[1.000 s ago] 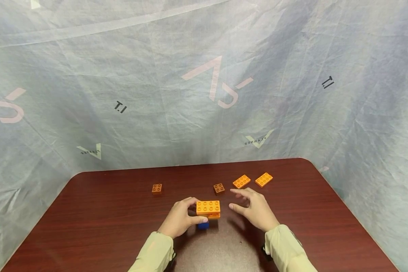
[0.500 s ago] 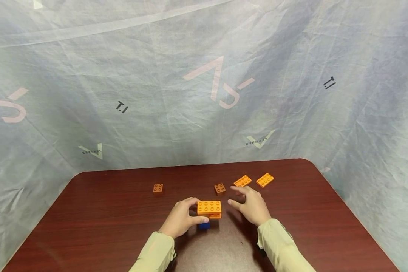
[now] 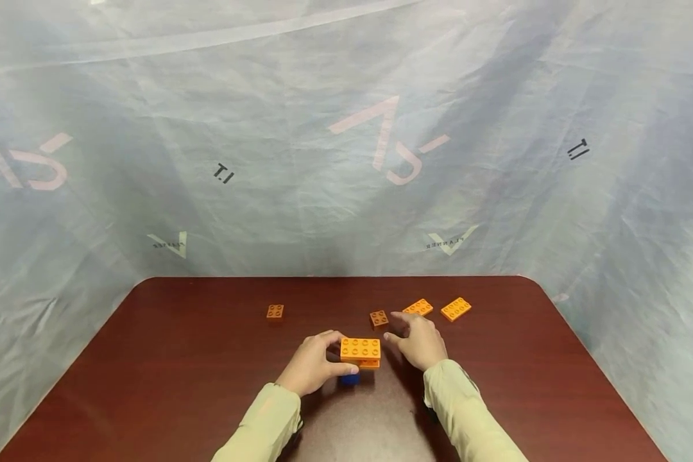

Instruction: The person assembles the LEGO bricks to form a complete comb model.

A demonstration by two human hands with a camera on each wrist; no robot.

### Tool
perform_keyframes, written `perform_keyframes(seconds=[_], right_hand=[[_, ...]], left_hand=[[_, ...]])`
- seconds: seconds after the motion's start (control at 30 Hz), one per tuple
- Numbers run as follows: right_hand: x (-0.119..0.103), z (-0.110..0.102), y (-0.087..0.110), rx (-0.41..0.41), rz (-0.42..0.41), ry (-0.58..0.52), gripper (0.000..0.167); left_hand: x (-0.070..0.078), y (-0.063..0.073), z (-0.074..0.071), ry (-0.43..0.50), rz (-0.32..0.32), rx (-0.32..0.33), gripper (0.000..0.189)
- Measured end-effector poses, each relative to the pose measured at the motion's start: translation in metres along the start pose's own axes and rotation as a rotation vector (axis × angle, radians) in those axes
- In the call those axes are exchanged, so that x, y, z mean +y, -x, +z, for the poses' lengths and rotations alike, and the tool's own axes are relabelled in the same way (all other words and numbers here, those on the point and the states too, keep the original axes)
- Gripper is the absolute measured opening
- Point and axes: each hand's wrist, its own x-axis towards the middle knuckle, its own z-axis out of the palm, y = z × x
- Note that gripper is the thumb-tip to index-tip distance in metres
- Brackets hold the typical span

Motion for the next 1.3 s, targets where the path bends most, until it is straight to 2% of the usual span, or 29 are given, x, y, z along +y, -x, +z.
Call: perform_keyframes(seconds=[0.2,0.37,0.57,0.83,1.3], right_hand=[[-0.007,0.006,-0.011,-0.064,0.051,0.018,0.052],[-0.004,0.007,-0.016,-0.099,0.09,0.04,0.053],[0.0,0.01,-0.024,-0.126,0.077,0.053,0.052],[-0.006,0.014,-0.037,-0.16,0.046,0.118,0.054],[-0.006,0.018,-0.044,-0.182,0.026,0.148,0.055]], left_hand=[[-0.002,0.0,-0.003,-0.009,0.001,0.003,0.039],[0.002,-0.002,0.001,-0.013,0.003,-0.017,0.039],[0.003,-0.002,0.001,-0.014,-0.003,-0.015,0.039],[0.002,0.001,-0.002,-0.018,0.003,-0.001,0.039],[0.001,-0.001,-0.001,-0.025,0.007,0.005,0.039]])
